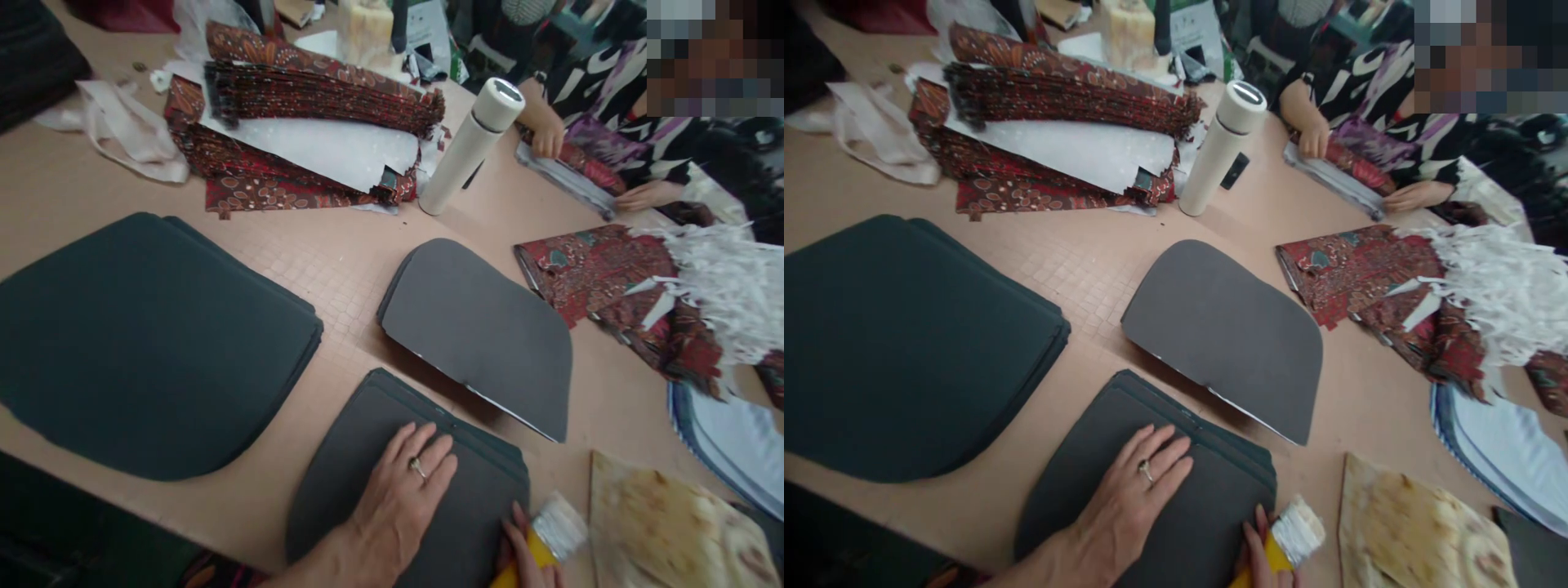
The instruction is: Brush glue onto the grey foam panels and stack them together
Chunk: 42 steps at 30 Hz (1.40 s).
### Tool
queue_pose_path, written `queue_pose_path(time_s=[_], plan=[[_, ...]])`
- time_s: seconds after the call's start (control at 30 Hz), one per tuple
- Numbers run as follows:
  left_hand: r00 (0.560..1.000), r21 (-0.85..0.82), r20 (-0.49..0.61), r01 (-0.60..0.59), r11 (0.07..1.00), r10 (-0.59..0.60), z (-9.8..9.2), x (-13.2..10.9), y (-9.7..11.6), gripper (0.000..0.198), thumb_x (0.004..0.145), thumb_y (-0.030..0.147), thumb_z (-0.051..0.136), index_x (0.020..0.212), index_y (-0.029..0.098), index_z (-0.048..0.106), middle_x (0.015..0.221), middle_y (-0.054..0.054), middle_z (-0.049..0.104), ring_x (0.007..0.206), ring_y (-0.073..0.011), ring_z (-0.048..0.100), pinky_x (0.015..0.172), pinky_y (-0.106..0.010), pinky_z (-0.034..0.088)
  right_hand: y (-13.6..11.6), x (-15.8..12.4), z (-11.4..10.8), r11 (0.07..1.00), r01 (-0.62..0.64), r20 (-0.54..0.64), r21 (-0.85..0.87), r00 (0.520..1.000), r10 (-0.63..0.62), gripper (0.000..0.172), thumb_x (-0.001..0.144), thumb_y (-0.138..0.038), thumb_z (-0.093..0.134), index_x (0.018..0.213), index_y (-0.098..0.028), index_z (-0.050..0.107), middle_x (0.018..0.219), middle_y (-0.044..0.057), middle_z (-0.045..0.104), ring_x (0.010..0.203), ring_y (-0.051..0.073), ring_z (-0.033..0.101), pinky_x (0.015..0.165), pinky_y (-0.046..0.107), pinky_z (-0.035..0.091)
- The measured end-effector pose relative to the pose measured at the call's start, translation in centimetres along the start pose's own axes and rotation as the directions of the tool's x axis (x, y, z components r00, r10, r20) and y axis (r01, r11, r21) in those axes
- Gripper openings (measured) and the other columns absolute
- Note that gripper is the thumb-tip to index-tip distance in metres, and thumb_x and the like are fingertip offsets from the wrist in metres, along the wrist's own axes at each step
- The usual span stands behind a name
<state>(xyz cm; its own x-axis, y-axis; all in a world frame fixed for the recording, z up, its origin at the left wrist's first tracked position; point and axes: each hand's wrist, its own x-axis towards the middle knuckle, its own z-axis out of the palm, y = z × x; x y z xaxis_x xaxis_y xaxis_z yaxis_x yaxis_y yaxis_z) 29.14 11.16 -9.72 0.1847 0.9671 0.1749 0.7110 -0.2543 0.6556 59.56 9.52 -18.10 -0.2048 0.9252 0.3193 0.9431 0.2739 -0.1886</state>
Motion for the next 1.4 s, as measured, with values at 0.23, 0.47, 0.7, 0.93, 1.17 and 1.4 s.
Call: queue_pose_path(time_s=[0.23,0.47,0.7,0.93,1.17,1.4], plan=[[0.973,0.067,0.227,-0.058,0.996,0.041,3.1,-0.1,-0.4,0.059,0.081,0.009,0.044,0.138,0.016,0.031,0.145,-0.005,0.036,0.137,-0.0235,0.021,0.114,-0.043,0.020,-0.2,-0.5,0.5,0.983,0.107,-0.057,-0.148,0.992,-0.116,0.026,0.087,-0.032,0.049,0.091,-0.025,0.073,0.096,0.005,0.072,0.057,0.018,0.059,0.063,0.033,0.041],[0.969,0.051,0.248,-0.018,0.999,0.004,2.5,0.4,-0.2,0.055,0.085,0.017,0.046,0.138,0.021,0.032,0.147,-0.003,0.033,0.135,-0.0226,0.026,0.108,-0.042,0.026,-1.5,0.0,-0.1,0.973,0.156,-0.040,-0.167,0.986,-0.165,0.029,0.092,-0.031,0.042,0.092,-0.018,0.068,0.109,0.011,0.068,0.079,0.020,0.066,0.081,0.038,0.039],[0.971,0.106,0.240,-0.008,0.994,-0.018,2.2,0.9,0.0,0.058,0.086,0.022,0.046,0.141,0.021,0.027,0.147,-0.001,0.033,0.133,-0.0213,0.029,0.105,-0.042,0.024,-3.4,1.8,-1.1,0.985,0.135,-0.063,-0.109,0.988,-0.143,0.020,0.090,-0.031,0.048,0.092,-0.018,0.063,0.111,0.013,0.066,0.097,0.025,0.063,0.088,0.043,0.040],[0.945,0.181,0.321,-0.001,0.984,-0.058,1.5,1.8,0.2,0.066,0.079,0.019,0.050,0.141,0.018,0.027,0.149,-0.004,0.028,0.130,-0.0228,0.033,0.100,-0.042,0.029,-9.8,5.3,-0.5,0.973,0.056,-0.108,0.222,0.994,-0.032,0.011,0.088,-0.017,0.051,0.097,-0.018,0.056,0.123,0.016,0.058,0.119,0.025,0.051,0.086,0.041,0.047],[0.931,0.237,0.360,-0.032,0.971,-0.057,1.2,2.6,0.4,0.059,0.084,0.033,0.047,0.138,0.018,0.032,0.150,-0.006,0.026,0.128,-0.0246,0.034,0.098,-0.045,0.030,-10.3,5.7,0.8,0.968,0.085,0.008,0.235,0.996,-0.089,0.013,0.091,-0.021,0.047,0.101,-0.018,0.053,0.125,0.015,0.057,0.110,0.024,0.057,0.087,0.042,0.048],[0.937,0.287,0.350,-0.082,0.954,-0.024,1.4,1.6,0.0,0.070,0.082,0.028,0.055,0.142,0.017,0.022,0.152,-0.005,0.019,0.136,-0.0239,0.021,0.109,-0.043,0.022,-7.9,4.9,0.7,0.975,0.046,-0.036,0.216,0.999,-0.040,0.018,0.090,-0.029,0.051,0.103,-0.017,0.054,0.123,0.017,0.058,0.113,0.028,0.054,0.083,0.044,0.049]])
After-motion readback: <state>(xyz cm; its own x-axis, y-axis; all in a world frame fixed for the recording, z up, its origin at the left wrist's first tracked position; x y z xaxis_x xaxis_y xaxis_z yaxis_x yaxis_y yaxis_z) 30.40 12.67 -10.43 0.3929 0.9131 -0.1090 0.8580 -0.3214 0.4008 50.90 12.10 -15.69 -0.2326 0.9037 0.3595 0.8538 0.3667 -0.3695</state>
